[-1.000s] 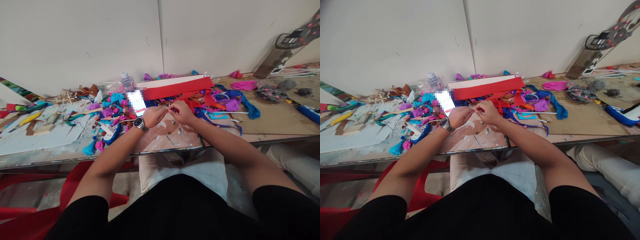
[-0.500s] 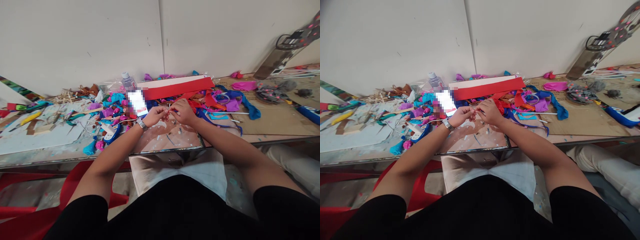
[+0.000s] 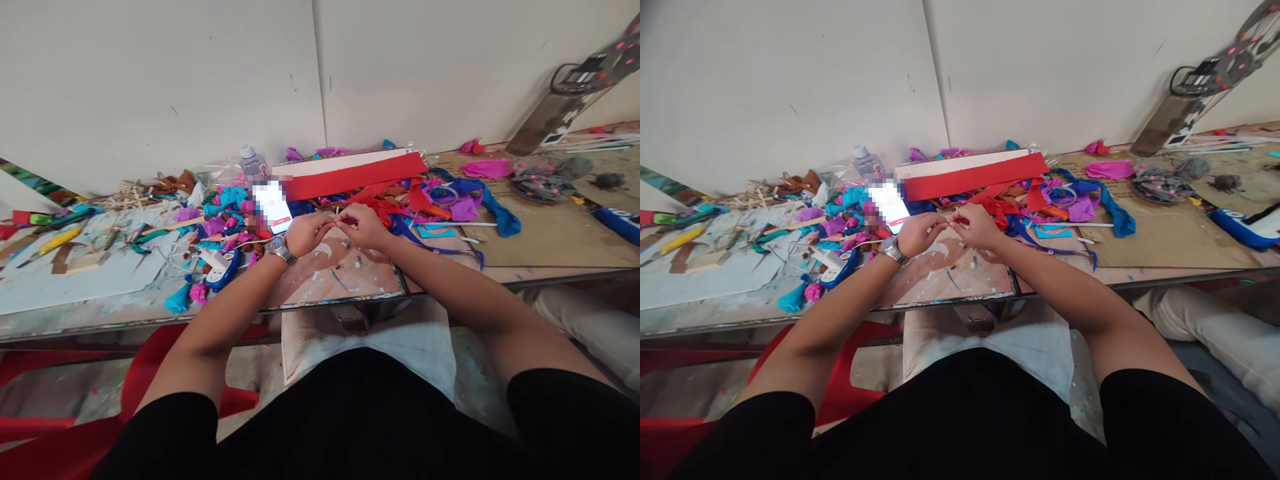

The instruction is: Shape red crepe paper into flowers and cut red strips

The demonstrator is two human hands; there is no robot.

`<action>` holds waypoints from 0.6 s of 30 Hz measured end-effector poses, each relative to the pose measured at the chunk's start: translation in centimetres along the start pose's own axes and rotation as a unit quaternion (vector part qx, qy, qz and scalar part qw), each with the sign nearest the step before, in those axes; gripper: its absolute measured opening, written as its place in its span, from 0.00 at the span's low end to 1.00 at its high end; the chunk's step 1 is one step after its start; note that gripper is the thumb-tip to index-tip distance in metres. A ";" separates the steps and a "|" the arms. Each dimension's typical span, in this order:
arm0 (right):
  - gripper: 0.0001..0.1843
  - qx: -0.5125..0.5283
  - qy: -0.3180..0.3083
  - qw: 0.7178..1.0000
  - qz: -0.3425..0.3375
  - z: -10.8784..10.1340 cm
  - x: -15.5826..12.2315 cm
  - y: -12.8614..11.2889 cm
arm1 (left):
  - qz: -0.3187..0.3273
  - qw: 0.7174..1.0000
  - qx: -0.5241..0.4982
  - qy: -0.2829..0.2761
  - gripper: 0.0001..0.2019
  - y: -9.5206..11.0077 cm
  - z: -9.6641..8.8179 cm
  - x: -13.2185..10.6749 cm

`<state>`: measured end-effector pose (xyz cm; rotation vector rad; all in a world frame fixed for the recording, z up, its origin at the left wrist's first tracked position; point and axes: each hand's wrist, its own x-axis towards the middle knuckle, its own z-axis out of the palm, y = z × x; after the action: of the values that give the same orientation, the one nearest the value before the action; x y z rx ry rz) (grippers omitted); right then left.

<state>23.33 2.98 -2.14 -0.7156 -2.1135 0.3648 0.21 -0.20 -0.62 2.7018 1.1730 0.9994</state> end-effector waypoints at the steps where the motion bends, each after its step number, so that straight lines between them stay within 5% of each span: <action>1: 0.19 -0.018 0.001 1.000 -0.019 -0.2 0.0 -0.1 | -0.020 0.999 -0.025 0.000 0.25 0.2 0.0 0.0; 11: 0.23 -0.097 0.006 0.991 -0.088 -1.0 0.2 -1.0 | -0.135 0.942 -0.304 -0.032 0.28 0.8 0.1 0.4; 18: 0.22 -0.097 0.001 0.992 -0.077 -1.0 0.1 -1.0 | -0.153 0.919 -0.360 -0.044 0.27 0.2 0.7 0.4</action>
<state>23.70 2.28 -0.97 -0.6563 -2.2055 0.0735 0.91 0.07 -0.89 1.9021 0.9225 0.9910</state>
